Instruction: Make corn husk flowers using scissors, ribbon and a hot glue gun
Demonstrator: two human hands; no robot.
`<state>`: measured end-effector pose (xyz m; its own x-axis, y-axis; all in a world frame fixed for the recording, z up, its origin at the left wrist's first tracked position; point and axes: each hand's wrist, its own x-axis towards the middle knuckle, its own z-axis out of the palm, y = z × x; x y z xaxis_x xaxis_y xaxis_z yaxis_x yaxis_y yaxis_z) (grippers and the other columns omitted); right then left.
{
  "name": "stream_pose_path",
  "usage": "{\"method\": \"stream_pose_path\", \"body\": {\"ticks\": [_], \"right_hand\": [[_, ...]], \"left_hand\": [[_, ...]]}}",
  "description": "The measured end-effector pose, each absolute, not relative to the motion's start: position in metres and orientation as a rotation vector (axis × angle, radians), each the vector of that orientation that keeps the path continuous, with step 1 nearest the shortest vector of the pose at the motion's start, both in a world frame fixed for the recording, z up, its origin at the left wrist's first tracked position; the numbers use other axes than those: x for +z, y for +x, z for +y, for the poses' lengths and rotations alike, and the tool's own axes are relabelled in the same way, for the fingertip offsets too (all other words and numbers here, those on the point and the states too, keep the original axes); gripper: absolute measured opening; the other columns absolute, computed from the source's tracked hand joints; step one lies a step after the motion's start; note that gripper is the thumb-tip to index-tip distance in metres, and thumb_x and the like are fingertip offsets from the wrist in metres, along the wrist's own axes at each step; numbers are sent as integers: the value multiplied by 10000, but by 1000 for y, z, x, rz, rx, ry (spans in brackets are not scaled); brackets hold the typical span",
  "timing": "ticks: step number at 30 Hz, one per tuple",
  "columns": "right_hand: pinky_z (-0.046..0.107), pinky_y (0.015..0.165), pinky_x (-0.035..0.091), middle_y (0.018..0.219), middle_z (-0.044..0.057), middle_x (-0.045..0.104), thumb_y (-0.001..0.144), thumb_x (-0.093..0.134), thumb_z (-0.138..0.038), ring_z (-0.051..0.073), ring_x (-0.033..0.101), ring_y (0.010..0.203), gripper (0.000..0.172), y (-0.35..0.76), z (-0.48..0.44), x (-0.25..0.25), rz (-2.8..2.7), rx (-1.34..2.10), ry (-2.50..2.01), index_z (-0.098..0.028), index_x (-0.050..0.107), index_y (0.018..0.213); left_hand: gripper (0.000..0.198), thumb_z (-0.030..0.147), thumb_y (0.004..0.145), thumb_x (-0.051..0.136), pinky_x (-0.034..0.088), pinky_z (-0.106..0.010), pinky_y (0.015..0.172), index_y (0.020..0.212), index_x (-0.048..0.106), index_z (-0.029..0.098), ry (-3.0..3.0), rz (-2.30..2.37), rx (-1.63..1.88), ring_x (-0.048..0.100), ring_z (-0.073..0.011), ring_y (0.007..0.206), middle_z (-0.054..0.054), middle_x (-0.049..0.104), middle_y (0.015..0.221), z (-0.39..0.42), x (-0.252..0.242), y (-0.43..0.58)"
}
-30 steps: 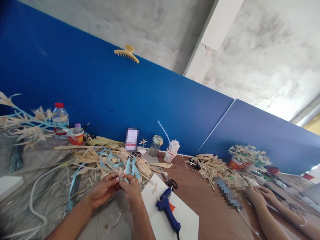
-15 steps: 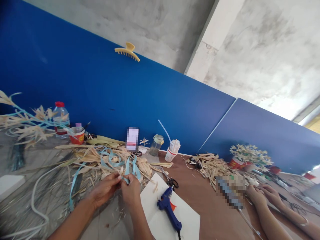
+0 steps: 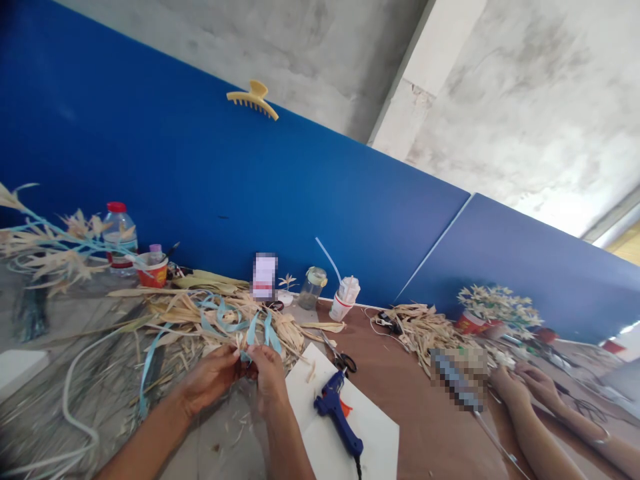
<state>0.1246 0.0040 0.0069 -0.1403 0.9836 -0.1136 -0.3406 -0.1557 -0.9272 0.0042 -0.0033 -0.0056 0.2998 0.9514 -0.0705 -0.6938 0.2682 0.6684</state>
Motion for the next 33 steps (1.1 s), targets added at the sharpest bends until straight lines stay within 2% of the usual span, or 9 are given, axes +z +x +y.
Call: {"method": "stream_pose_path", "body": {"ticks": [6, 14, 17, 21, 23, 28, 33], "right_hand": [[189, 428, 190, 475, -18, 552, 459, 813, -327, 46, 350, 409, 304, 138, 5, 15, -961, 1792, -945, -153, 570, 519], [197, 430, 186, 456, -38, 532, 497, 761, -311, 43, 324, 397, 261, 141, 10, 5, -1077, 1767, -1059, -159, 552, 537], [204, 433, 214, 417, -70, 475, 554, 692, -270, 51, 325, 395, 200, 140, 11, 2, -1175, 1671, -1172, -174, 519, 522], [211, 454, 261, 413, -94, 421, 617, 582, -192, 67, 337, 409, 89, 139, 8, 2, -1331, 1430, -1353, -185, 533, 542], [217, 476, 292, 454, -77, 469, 628, 554, -161, 89, 392, 449, 55, 139, 6, 4, -1429, 1271, -1433, -188, 571, 583], [240, 601, 372, 621, -10, 622, 651, 554, -118, 152, 547, 636, 109, 137, -1, 10, -1666, 857, -1506, -195, 624, 619], [228, 622, 386, 679, 6, 654, 682, 526, -89, 145, 575, 662, 158, 136, -5, 15, -1737, 842, -1478, -175, 657, 697]], "left_hand": [[257, 272, 607, 842, 444, -280, 649, 763, 702, 123, 584, 455, 1161, 575, -144, 657, -41, 653, 708, -3, -10, 4], [304, 309, 541, 882, 440, -239, 629, 706, 694, 136, 622, 598, 1133, 553, -119, 654, -17, 634, 692, -3, -8, 1], [308, 289, 514, 894, 440, -239, 630, 687, 690, 137, 619, 635, 1122, 556, -119, 649, -14, 639, 683, -3, -7, 2], [250, 241, 558, 868, 454, -257, 673, 695, 683, 144, 646, 654, 1088, 586, -137, 667, -15, 647, 680, -1, -11, 4], [231, 223, 573, 856, 457, -256, 671, 696, 676, 144, 641, 679, 1076, 589, -134, 652, -14, 650, 675, 1, -14, 5], [235, 225, 579, 848, 455, -243, 634, 711, 670, 145, 608, 760, 1088, 589, -132, 620, -12, 656, 656, 4, -21, 6], [289, 299, 565, 847, 428, -248, 602, 724, 666, 140, 663, 820, 1142, 572, -142, 605, -12, 656, 653, 4, -17, 6]]}}
